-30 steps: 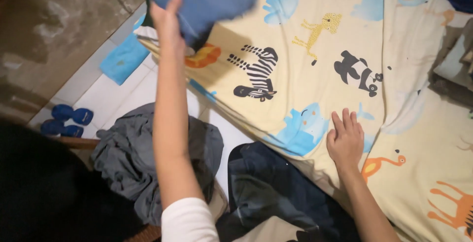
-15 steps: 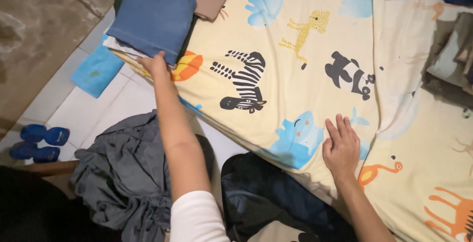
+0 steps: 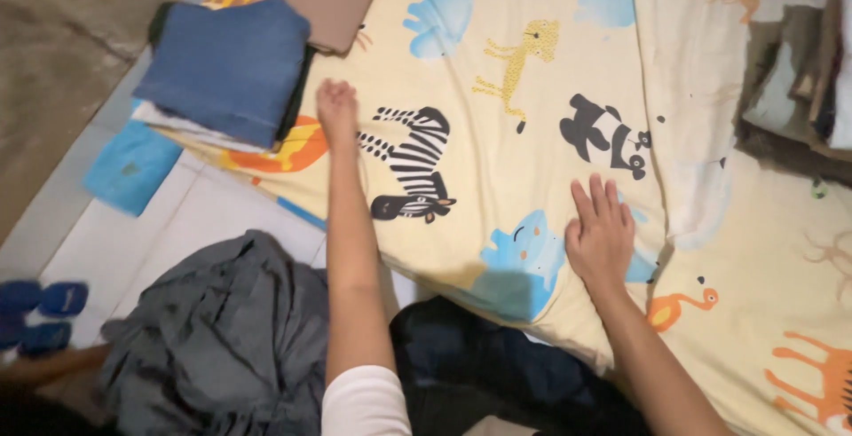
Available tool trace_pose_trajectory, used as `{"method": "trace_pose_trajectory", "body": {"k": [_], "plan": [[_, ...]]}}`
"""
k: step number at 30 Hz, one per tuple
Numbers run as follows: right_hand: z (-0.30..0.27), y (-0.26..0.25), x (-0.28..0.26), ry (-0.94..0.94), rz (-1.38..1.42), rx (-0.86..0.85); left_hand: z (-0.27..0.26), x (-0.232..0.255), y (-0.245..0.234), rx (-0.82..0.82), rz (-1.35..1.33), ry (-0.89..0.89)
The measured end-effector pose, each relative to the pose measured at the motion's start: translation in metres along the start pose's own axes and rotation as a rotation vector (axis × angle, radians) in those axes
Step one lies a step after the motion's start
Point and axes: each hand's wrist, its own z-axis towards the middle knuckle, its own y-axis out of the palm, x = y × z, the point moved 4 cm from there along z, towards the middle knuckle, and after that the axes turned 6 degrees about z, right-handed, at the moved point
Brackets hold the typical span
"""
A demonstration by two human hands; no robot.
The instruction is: Folding various items of laundry including jeans, t-shirts, and undergarments on a bed.
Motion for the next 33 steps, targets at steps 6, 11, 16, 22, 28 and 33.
{"method": "trace_pose_trajectory", "body": {"k": [6, 11, 16, 22, 28, 33], "plan": [[0.055, 0.027, 0.013, 0.055, -0.060, -0.007, 0.118, -0.104, 0.001, -0.085, -0.731, -0.206], [0.094, 0.047, 0.025, 0.038, -0.051, 0.001, 0.149, -0.071, 0.019, -0.068, -0.850, -0.336], [0.119, 0.054, 0.036, 0.026, -0.026, 0.025, 0.168, -0.052, 0.041, 0.106, -0.824, -0.279], [0.123, 0.056, 0.042, 0.018, 0.061, 0.026, 0.170, -0.056, 0.035, 0.190, -0.777, -0.174], [0.126, 0.052, 0.044, 0.012, 0.091, 0.029, 0.132, -0.009, 0.062, 0.281, -0.673, -0.176], [0.122, 0.047, 0.037, -0.043, 0.174, -0.068, 0.109, -0.004, 0.108, 0.193, -0.542, -0.249]]}}
